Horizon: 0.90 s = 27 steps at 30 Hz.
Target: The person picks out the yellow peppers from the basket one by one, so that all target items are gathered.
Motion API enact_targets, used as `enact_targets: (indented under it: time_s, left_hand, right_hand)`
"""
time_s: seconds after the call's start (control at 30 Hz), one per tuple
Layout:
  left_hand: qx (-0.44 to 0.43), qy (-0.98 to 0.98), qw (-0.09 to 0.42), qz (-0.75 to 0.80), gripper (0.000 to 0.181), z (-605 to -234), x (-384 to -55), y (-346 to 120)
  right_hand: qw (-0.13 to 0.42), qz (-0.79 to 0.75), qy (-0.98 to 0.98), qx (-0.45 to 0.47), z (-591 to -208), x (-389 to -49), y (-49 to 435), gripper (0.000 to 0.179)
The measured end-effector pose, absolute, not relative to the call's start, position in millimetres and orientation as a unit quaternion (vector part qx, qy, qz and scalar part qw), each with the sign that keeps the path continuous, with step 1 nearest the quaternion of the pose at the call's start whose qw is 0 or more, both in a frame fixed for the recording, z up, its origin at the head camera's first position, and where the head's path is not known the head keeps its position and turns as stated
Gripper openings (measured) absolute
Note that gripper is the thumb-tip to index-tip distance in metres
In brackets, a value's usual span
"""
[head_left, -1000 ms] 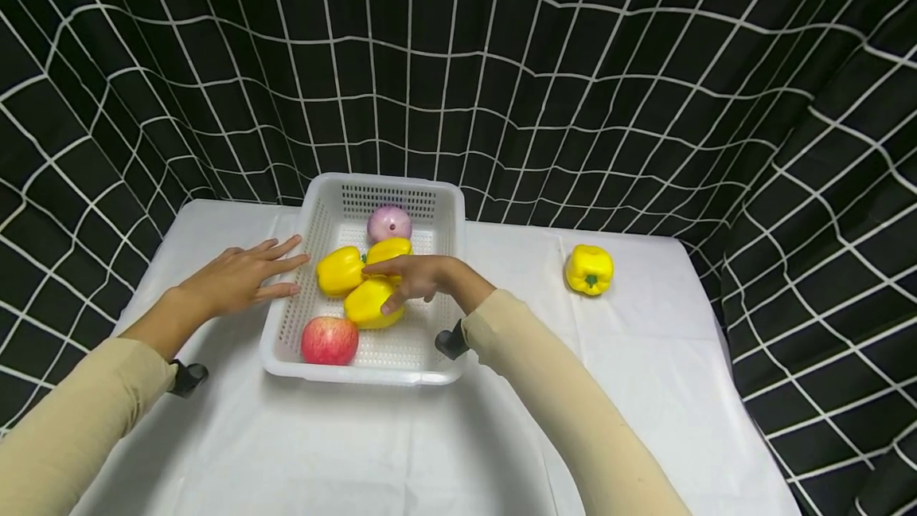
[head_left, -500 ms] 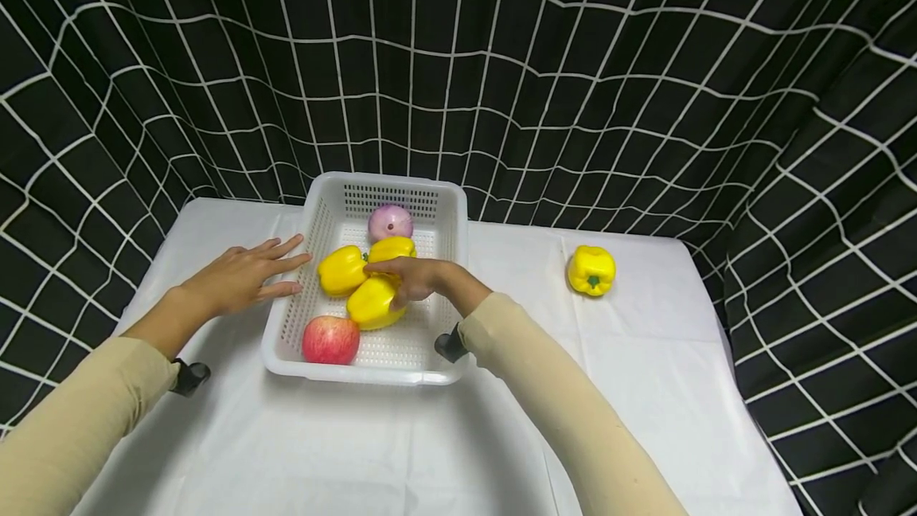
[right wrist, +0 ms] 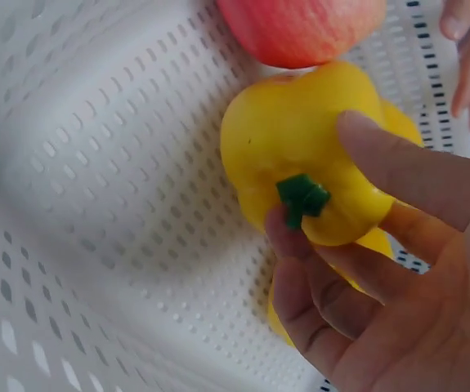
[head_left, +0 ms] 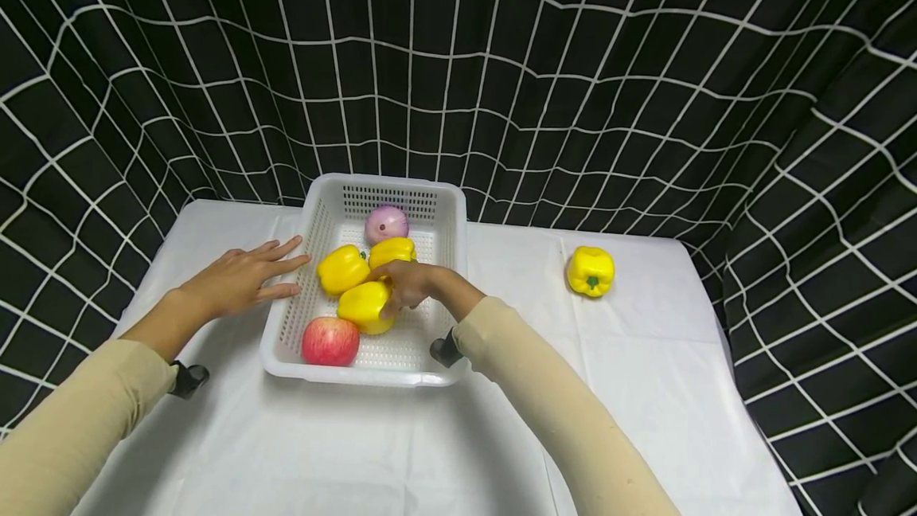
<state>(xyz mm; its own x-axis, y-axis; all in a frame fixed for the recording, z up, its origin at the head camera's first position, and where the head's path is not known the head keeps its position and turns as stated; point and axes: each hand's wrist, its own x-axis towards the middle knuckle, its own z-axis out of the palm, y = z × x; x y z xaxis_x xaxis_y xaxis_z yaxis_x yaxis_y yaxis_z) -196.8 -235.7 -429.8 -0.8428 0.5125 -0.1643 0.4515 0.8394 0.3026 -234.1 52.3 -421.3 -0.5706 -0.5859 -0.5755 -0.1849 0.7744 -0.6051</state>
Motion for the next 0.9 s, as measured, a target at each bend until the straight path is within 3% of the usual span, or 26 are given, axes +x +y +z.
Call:
enact_targets:
  time_s: [0.9]
  left_hand:
    - [0.251, 0.952, 0.123, 0.128, 0.062, -429.5, -196.1, -236.2]
  right_hand:
    - [0.420, -0.262, 0.842, -0.216, -422.9, -234.7, 49.8, 0.075]
